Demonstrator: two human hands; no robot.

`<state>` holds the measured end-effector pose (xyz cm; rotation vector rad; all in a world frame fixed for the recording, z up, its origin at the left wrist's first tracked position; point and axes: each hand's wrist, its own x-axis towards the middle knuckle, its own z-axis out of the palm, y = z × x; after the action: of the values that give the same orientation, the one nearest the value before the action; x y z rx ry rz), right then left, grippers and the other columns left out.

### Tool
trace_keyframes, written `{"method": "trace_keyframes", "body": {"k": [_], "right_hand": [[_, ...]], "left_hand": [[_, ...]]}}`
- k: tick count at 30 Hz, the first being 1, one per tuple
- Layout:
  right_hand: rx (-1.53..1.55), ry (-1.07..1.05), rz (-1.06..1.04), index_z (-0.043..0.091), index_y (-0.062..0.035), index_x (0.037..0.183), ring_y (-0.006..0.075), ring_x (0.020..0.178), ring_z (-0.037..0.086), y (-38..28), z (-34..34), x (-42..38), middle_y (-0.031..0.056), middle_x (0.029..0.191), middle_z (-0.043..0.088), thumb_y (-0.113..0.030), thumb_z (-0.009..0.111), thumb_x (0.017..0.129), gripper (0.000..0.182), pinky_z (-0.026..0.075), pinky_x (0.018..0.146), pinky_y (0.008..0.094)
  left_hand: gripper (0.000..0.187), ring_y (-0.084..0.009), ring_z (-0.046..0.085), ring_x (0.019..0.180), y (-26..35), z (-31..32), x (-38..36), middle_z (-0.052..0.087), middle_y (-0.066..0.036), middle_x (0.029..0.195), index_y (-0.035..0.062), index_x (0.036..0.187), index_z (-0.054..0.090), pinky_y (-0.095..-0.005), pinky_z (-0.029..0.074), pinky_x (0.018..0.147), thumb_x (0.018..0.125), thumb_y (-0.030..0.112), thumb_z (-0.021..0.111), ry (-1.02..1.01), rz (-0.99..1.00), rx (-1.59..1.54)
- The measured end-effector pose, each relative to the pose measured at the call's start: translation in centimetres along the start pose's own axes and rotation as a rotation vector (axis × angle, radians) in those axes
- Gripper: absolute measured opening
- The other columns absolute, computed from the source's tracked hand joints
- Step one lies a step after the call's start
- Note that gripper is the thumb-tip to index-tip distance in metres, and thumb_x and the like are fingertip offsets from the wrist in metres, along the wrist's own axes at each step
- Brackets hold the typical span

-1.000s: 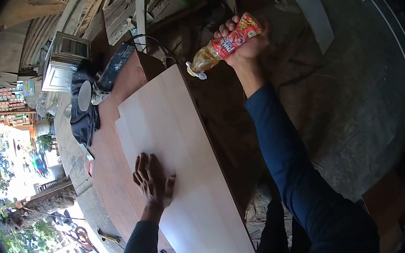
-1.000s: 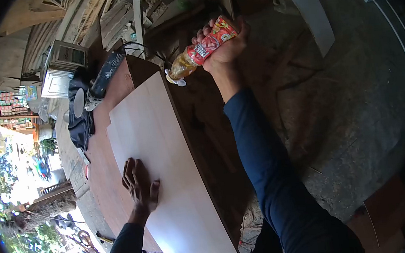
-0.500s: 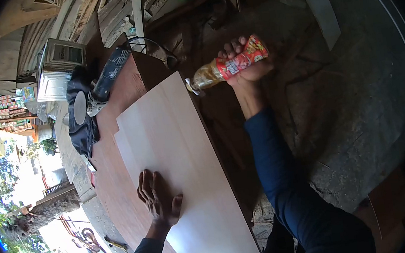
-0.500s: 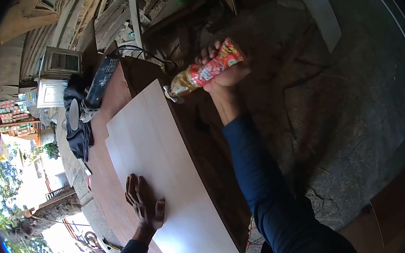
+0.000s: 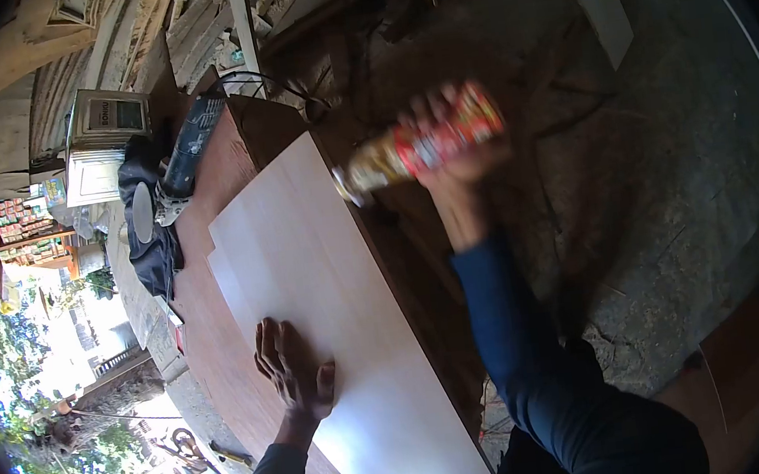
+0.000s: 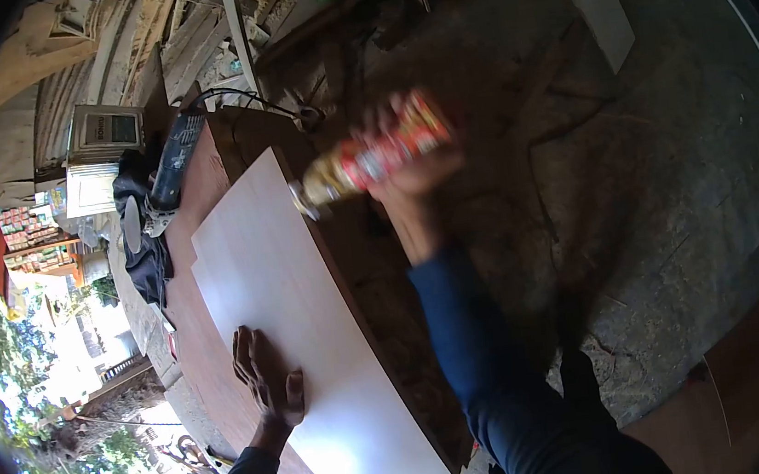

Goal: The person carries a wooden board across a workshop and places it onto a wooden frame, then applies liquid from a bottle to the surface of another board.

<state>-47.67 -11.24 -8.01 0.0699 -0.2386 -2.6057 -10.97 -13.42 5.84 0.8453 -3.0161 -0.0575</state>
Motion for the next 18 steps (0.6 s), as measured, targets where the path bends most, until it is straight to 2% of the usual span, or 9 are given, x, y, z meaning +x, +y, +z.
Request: {"method": "trace_keyframes", "body": {"k": [3, 6, 9, 10, 13, 14, 15, 17, 18], "right_hand": [[-0.104, 0.155, -0.107, 0.057, -0.0141, 0.083, 0.0164, 0.056, 0.047, 2.8, -0.1, 6.6, -0.0010, 0.067, 0.052, -0.069, 0.042, 0.087, 0.058, 0.042, 0.064, 0.0376], [-0.191, 0.221, -0.095, 0.056, -0.0143, 0.082, 0.0169, 0.056, 0.047, 3.2, -1.0, 8.2, -0.0008, 0.068, 0.052, -0.070, 0.039, 0.087, 0.059, 0.042, 0.063, 0.0370], [-0.001, -0.032, 0.034, 0.055, -0.0146, 0.084, 0.0174, 0.058, 0.048, 0.6, -0.9, 1.9, -0.0008, 0.071, 0.053, -0.069, 0.040, 0.088, 0.057, 0.043, 0.063, 0.0364], [-0.054, -0.136, 0.052, 0.056, -0.0149, 0.087, 0.0178, 0.062, 0.051, -0.7, -0.1, 0.2, -0.0011, 0.072, 0.054, -0.067, 0.044, 0.088, 0.053, 0.044, 0.065, 0.0358], [0.002, -0.032, -0.007, 0.056, -0.0151, 0.087, 0.0180, 0.063, 0.053, 1.1, -2.4, 2.3, -0.0013, 0.072, 0.055, -0.064, 0.044, 0.089, 0.051, 0.046, 0.066, 0.0361], [-0.051, 0.068, -0.074, 0.056, -0.0144, 0.084, 0.0191, 0.062, 0.053, 2.3, -2.8, 4.4, -0.0003, 0.071, 0.054, -0.065, 0.039, 0.089, 0.053, 0.046, 0.066, 0.0368], [-0.061, 0.279, -0.082, 0.055, -0.0137, 0.081, 0.0201, 0.062, 0.053, 2.6, -1.4, 6.4, 0.0009, 0.069, 0.053, -0.065, 0.035, 0.089, 0.056, 0.046, 0.066, 0.0381], [-0.080, 0.135, -0.053, 0.055, -0.0131, 0.081, 0.0207, 0.063, 0.052, 3.6, -1.6, 9.0, 0.0016, 0.069, 0.053, -0.067, 0.033, 0.089, 0.058, 0.045, 0.064, 0.0390], [-0.080, 0.163, -0.052, 0.055, -0.0131, 0.081, 0.0203, 0.062, 0.052, 3.4, -1.9, 8.6, 0.0013, 0.069, 0.052, -0.066, 0.034, 0.089, 0.058, 0.045, 0.064, 0.0386]], "left_hand": [[0.081, -0.0457, 0.026, 0.145, 0.1, 0.1, 0.4, 0.029, -0.028, 0.157, -0.0014, 0.154, 0.031, -0.0578, 0.018, 0.116, 0.099, 0.059, 0.036, -0.001, 0.008, 0.000], [0.082, -0.0466, 0.027, 0.144, 0.1, 0.2, 0.0, 0.030, -0.028, 0.157, -0.0011, 0.154, 0.030, -0.0589, 0.019, 0.115, 0.099, 0.060, 0.037, -0.007, 0.001, -0.010], [0.083, -0.0483, 0.029, 0.143, 0.0, 0.2, 0.3, 0.030, -0.028, 0.157, -0.0002, 0.155, 0.029, -0.0605, 0.020, 0.114, 0.098, 0.060, 0.038, 0.010, 0.015, -0.005], [0.083, -0.0482, 0.029, 0.143, 0.0, 0.2, 0.2, 0.030, -0.028, 0.157, -0.0001, 0.155, 0.029, -0.0604, 0.020, 0.114, 0.098, 0.060, 0.038, 0.013, 0.019, -0.003], [0.083, -0.0479, 0.029, 0.143, 0.2, 0.3, 0.1, 0.031, -0.028, 0.157, 0.0003, 0.155, 0.029, -0.0602, 0.020, 0.115, 0.099, 0.060, 0.038, 0.015, 0.005, -0.001], [0.083, -0.0478, 0.029, 0.143, 0.2, 0.3, 0.1, 0.031, -0.028, 0.157, 0.0005, 0.155, 0.030, -0.0602, 0.020, 0.115, 0.099, 0.060, 0.038, 0.013, 0.000, 0.001], [0.083, -0.0477, 0.029, 0.143, 0.2, 0.3, 0.1, 0.031, -0.028, 0.157, 0.0006, 0.155, 0.030, -0.0602, 0.020, 0.115, 0.099, 0.061, 0.037, 0.015, 0.001, 0.003], [0.083, -0.0476, 0.029, 0.143, 0.2, 0.4, 0.0, 0.031, -0.028, 0.157, 0.0008, 0.155, 0.030, -0.0601, 0.020, 0.115, 0.099, 0.061, 0.037, 0.018, -0.004, 0.002], [0.083, -0.0475, 0.029, 0.143, 0.2, 0.4, 0.0, 0.031, -0.028, 0.157, 0.0008, 0.155, 0.030, -0.0601, 0.020, 0.115, 0.098, 0.061, 0.038, 0.014, -0.004, 0.001]]}}
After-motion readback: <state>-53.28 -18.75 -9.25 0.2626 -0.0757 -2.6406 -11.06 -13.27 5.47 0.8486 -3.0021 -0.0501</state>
